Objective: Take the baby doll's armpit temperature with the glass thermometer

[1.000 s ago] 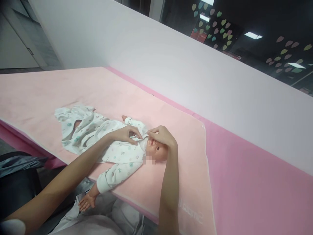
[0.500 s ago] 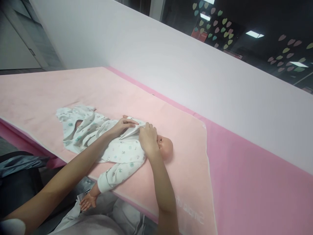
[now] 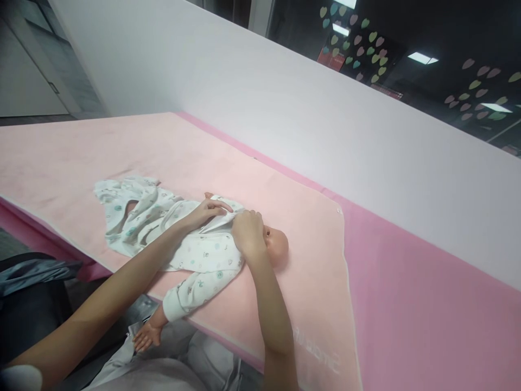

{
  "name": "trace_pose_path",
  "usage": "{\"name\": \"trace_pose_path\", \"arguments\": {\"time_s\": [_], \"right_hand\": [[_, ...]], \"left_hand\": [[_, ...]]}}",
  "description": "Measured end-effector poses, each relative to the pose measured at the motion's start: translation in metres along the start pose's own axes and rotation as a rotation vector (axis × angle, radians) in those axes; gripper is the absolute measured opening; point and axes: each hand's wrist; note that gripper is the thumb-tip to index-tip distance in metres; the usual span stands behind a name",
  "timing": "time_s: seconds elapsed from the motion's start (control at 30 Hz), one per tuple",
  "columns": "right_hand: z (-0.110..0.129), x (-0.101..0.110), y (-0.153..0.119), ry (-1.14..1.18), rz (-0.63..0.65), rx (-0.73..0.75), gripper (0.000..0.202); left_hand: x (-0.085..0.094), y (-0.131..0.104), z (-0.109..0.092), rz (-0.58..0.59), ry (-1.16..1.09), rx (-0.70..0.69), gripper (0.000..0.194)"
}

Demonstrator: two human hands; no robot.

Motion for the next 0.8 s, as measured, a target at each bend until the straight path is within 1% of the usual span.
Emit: {"name": "trace_pose_path", "arguments": {"time_s": [0.1,0.17,0.23,0.37,0.43,0.47,0.53,0.6,0.73,0.8], "right_hand": [[-0.005,0.017,-0.012,0.086,-0.052,-0.035,0.029],[-0.007,0.022,-0.016,0.138,-0.056,-0.069,0.028],[-0.007,0.020,-0.016,0.151,-0.028,-0.091,0.029],[-0.002,0.009,-0.007,0.088,0.066,-0.097,0.026],[-0.001,0.006,-0.004,0.089,0.073,-0.078,0.023],[-0.002,0.008,-0.005,0.113,0.054,-0.069,0.022],[-0.008,0.015,-0.010,0.198,-0.032,-0.062,0.024],[-0.017,0.029,-0.021,0.297,-0.170,-0.064,0.028],[-0.030,0.060,-0.055,0.457,-0.464,-0.061,0.025],[-0.031,0.068,-0.075,0.480,-0.542,-0.055,0.024]], "left_hand": [[0.000,0.000,-0.002,0.050,0.032,-0.046,0.022],[0.000,-0.001,-0.002,0.069,0.058,-0.066,0.023],[0.001,-0.001,-0.003,0.087,0.086,-0.074,0.025],[0.001,-0.002,-0.004,0.139,0.107,-0.080,0.025],[0.001,-0.003,-0.005,0.172,0.089,-0.076,0.025],[0.000,-0.004,-0.006,0.186,0.077,-0.073,0.025],[0.000,-0.005,-0.007,0.207,0.065,-0.072,0.026],[0.000,-0.005,-0.007,0.215,0.078,-0.084,0.027],[0.002,-0.005,-0.005,0.260,0.153,-0.105,0.031],[0.002,-0.004,-0.003,0.297,0.180,-0.136,0.032]]}}
Point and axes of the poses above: each hand's wrist, its own y-axis towards the middle knuckle, its own x-axis out of the back of the hand, z = x × y
